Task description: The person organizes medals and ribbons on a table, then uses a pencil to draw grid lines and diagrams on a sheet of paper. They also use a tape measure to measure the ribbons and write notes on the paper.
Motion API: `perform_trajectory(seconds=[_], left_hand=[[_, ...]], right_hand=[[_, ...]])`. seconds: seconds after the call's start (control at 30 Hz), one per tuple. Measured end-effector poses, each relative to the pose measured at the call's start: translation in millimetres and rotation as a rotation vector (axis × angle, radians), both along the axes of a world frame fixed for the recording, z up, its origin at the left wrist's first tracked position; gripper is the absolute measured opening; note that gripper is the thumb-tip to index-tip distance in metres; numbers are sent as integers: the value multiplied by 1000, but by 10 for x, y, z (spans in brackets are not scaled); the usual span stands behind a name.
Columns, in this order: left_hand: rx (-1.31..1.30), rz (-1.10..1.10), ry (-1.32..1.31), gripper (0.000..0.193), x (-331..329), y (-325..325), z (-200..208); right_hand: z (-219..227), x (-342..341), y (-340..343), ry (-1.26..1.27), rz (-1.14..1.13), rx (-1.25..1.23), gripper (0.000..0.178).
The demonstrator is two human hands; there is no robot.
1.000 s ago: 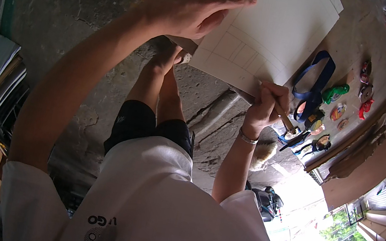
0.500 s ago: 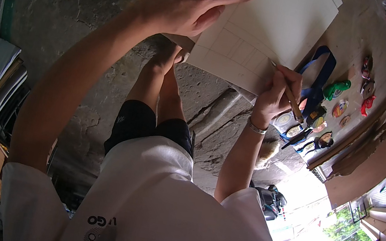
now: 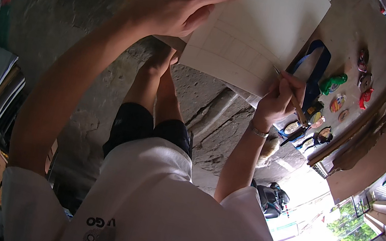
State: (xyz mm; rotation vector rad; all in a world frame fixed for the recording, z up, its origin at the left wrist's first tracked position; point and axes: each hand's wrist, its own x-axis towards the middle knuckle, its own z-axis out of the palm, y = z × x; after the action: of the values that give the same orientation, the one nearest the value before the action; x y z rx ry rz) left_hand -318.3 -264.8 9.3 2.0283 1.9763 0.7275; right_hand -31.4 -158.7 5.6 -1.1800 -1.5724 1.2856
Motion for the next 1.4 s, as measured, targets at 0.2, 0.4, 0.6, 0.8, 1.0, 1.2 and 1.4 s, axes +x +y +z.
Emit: perform_trajectory(seconds=[0.2, 0.4, 0.6, 0.8, 1.0, 1.2, 1.4], left_hand=[[-1, 10, -7, 45, 1, 1, 42], [-2, -15, 54, 56, -9, 32, 51], [32, -24, 56, 60, -22, 11, -43], [26, -42, 72, 60, -29, 33, 18], [27, -61, 38, 56, -18, 65, 76], [61, -98, 66, 46, -45, 68, 11], [65, -131, 129, 46, -10, 102, 46]], right_hand=[[-2, -84, -19, -105, 82, 116, 11], [-76, -9, 13, -130, 65, 163, 10], [96, -78, -50, -119, -60, 129, 12], [72, 129, -450, -122, -161, 111, 26], [-23, 215, -780, -248, -138, 263, 24], [26, 356, -929, -294, 30, 359, 16], [-67, 959, -969, -357, -445, 278, 17]])
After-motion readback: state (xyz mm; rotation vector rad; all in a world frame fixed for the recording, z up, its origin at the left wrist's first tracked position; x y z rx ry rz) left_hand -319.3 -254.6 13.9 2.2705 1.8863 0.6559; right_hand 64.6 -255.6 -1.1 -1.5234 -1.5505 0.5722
